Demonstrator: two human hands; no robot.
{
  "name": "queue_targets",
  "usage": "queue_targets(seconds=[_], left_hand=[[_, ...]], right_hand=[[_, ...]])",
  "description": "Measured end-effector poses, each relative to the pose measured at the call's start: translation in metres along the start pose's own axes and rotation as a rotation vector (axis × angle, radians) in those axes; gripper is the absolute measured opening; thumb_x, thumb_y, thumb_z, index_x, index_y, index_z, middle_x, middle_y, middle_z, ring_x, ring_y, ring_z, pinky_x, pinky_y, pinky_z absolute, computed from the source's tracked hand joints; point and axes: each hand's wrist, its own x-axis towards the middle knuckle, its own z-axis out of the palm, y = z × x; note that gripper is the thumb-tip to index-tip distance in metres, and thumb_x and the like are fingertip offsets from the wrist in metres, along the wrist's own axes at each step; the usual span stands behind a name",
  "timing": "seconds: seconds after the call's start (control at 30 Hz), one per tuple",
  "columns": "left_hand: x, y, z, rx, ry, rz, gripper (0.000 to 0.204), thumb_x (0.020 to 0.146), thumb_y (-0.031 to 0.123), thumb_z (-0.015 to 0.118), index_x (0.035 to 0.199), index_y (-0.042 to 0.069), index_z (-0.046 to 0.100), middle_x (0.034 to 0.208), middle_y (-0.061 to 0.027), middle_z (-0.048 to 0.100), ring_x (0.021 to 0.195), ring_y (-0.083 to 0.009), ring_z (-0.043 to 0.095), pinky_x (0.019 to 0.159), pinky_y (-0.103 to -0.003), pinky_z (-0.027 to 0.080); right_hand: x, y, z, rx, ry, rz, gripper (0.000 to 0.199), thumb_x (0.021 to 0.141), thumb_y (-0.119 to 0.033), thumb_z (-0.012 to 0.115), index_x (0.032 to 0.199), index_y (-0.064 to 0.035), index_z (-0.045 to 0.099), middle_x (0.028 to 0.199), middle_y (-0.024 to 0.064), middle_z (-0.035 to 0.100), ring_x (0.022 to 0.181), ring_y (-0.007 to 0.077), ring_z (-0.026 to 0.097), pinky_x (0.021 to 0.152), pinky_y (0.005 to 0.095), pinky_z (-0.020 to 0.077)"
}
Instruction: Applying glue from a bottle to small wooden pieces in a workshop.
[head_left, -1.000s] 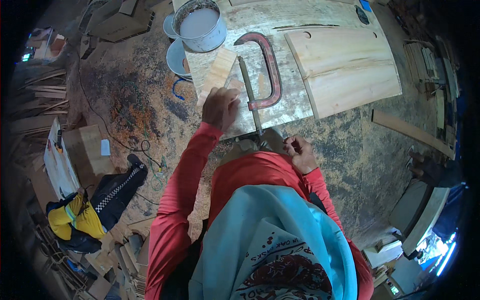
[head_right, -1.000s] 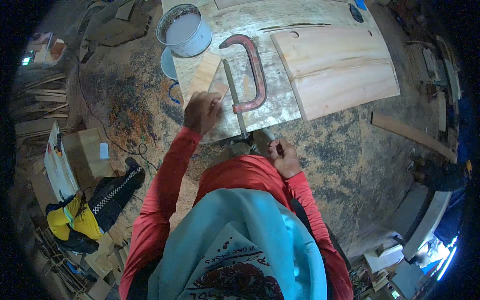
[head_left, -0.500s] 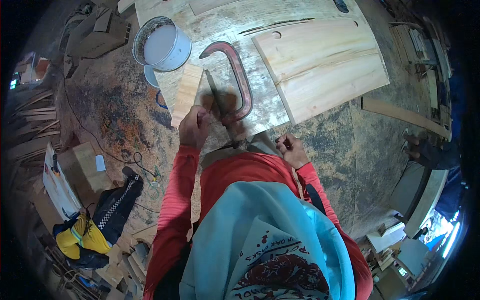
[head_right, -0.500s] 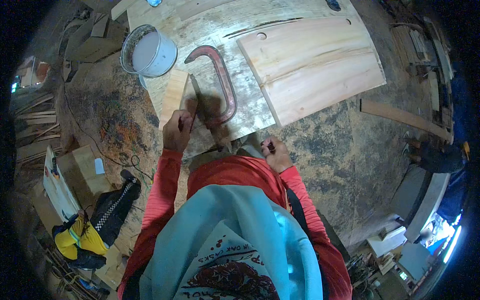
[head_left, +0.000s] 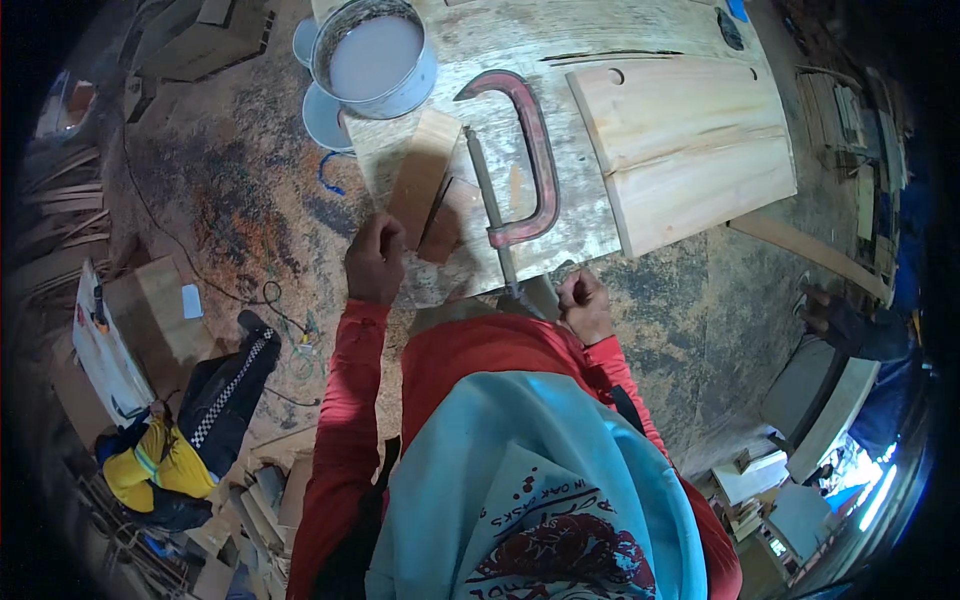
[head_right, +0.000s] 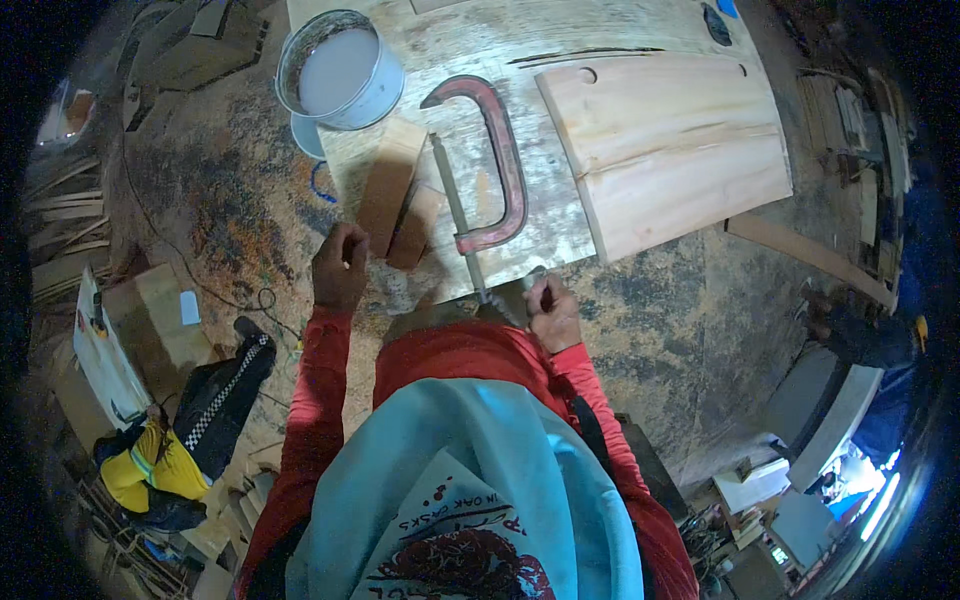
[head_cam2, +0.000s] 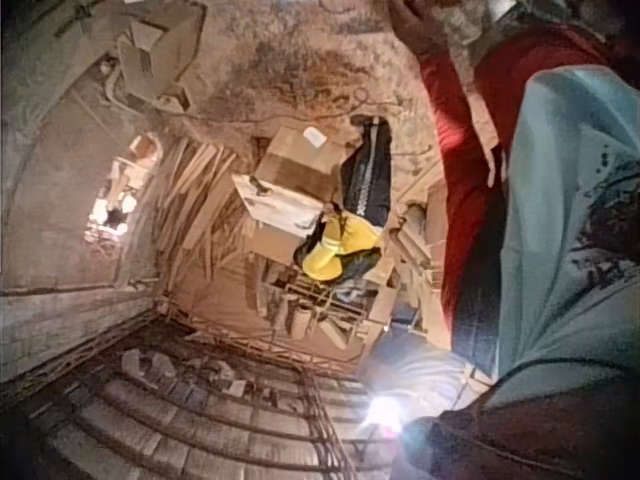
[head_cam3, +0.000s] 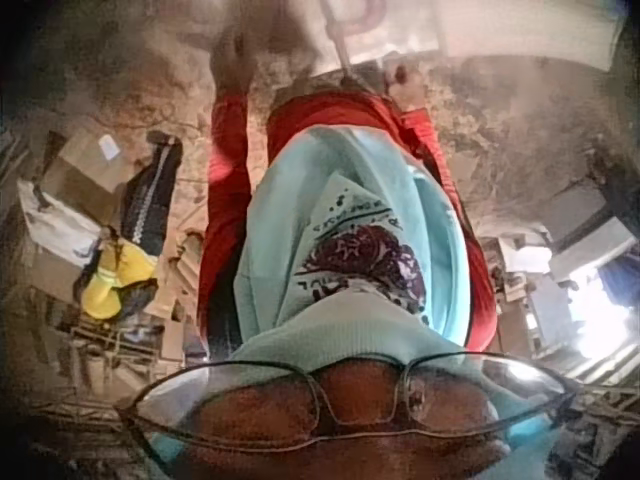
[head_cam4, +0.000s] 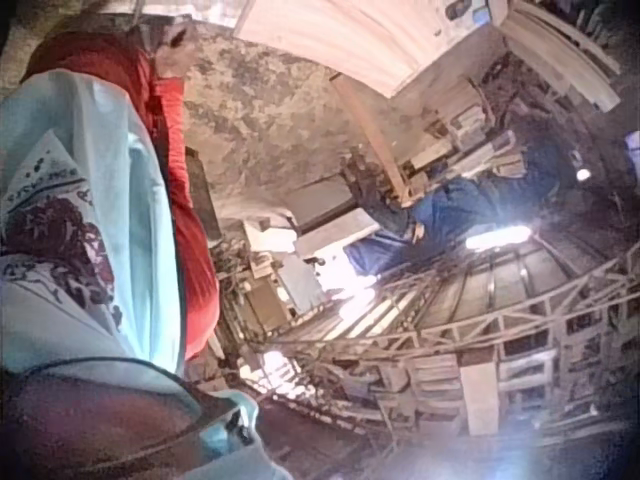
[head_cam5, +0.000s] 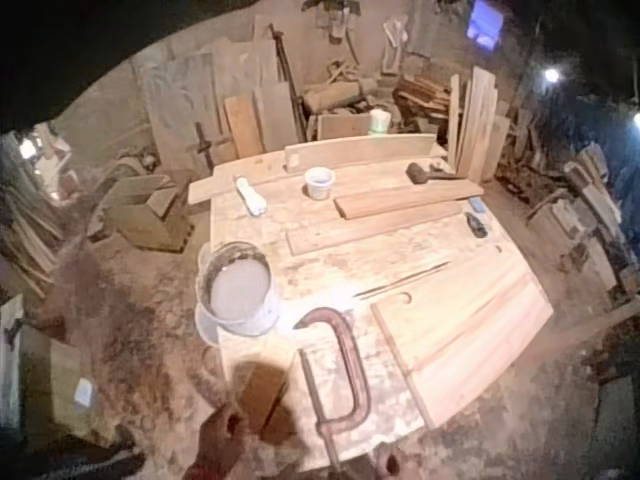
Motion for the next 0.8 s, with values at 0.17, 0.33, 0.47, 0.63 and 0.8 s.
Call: queue_targets(seconds=[0.17, 0.33, 0.47, 0.63, 0.8], left_hand=[[-0.005, 0.004, 0.007, -0.004, -0.068, 0.016, 0.009, 0.097, 0.012, 0.063, 0.102, 0.005, 0.064, 0.090, -0.0132, 0.066, 0.079, -0.0295, 0.067, 0.071, -0.039, 0.054], [-0.009, 0.014, 0.016, -0.007, -0.088, 0.031, 0.012, 0.099, 0.015, 0.063, 0.103, 0.004, 0.065, 0.091, -0.0145, 0.067, 0.079, -0.0305, 0.068, 0.070, -0.039, 0.054], [-0.012, 0.018, 0.018, -0.040, -0.148, 0.011, 0.013, 0.099, 0.016, 0.062, 0.103, 0.003, 0.065, 0.093, -0.0159, 0.067, 0.081, -0.0326, 0.068, 0.072, -0.040, 0.054], [-0.012, 0.020, 0.019, -0.048, -0.118, 0.091, 0.014, 0.100, 0.016, 0.060, 0.103, 0.003, 0.064, 0.094, -0.0169, 0.067, 0.084, -0.0354, 0.067, 0.074, -0.042, 0.054], [-0.011, 0.022, 0.027, -0.060, -0.158, 0.128, 0.015, 0.101, 0.016, 0.058, 0.104, 0.002, 0.063, 0.095, -0.0178, 0.067, 0.087, -0.0376, 0.066, 0.077, -0.044, 0.053]], right_hand=[[0.001, -0.030, 0.025, -0.410, 0.014, -0.195, 0.025, 0.088, -0.015, 0.075, 0.104, -0.0038, 0.060, 0.083, 0.0096, 0.066, 0.077, 0.0258, 0.068, 0.070, 0.0400, 0.0562], [0.005, -0.045, 0.064, -0.822, 0.037, -0.437, 0.047, 0.082, -0.032, 0.081, 0.117, -0.0062, 0.062, 0.093, 0.0167, 0.069, 0.086, 0.0398, 0.068, 0.071, 0.0476, 0.0559], [0.014, -0.039, 0.071, -0.847, 0.055, -0.438, 0.040, 0.083, -0.028, 0.076, 0.114, -0.0071, 0.062, 0.095, 0.0167, 0.067, 0.085, 0.0405, 0.068, 0.069, 0.0516, 0.0541], [0.013, -0.037, 0.065, -0.790, 0.075, -0.419, 0.027, 0.081, -0.019, 0.068, 0.104, -0.0056, 0.062, 0.092, 0.0190, 0.066, 0.083, 0.0428, 0.067, 0.069, 0.0529, 0.0534], [0.011, -0.043, 0.061, -0.842, 0.111, -0.354, 0.026, 0.082, -0.022, 0.067, 0.102, -0.0070, 0.065, 0.099, 0.0185, 0.069, 0.088, 0.0422, 0.068, 0.076, 0.0523, 0.0538]])
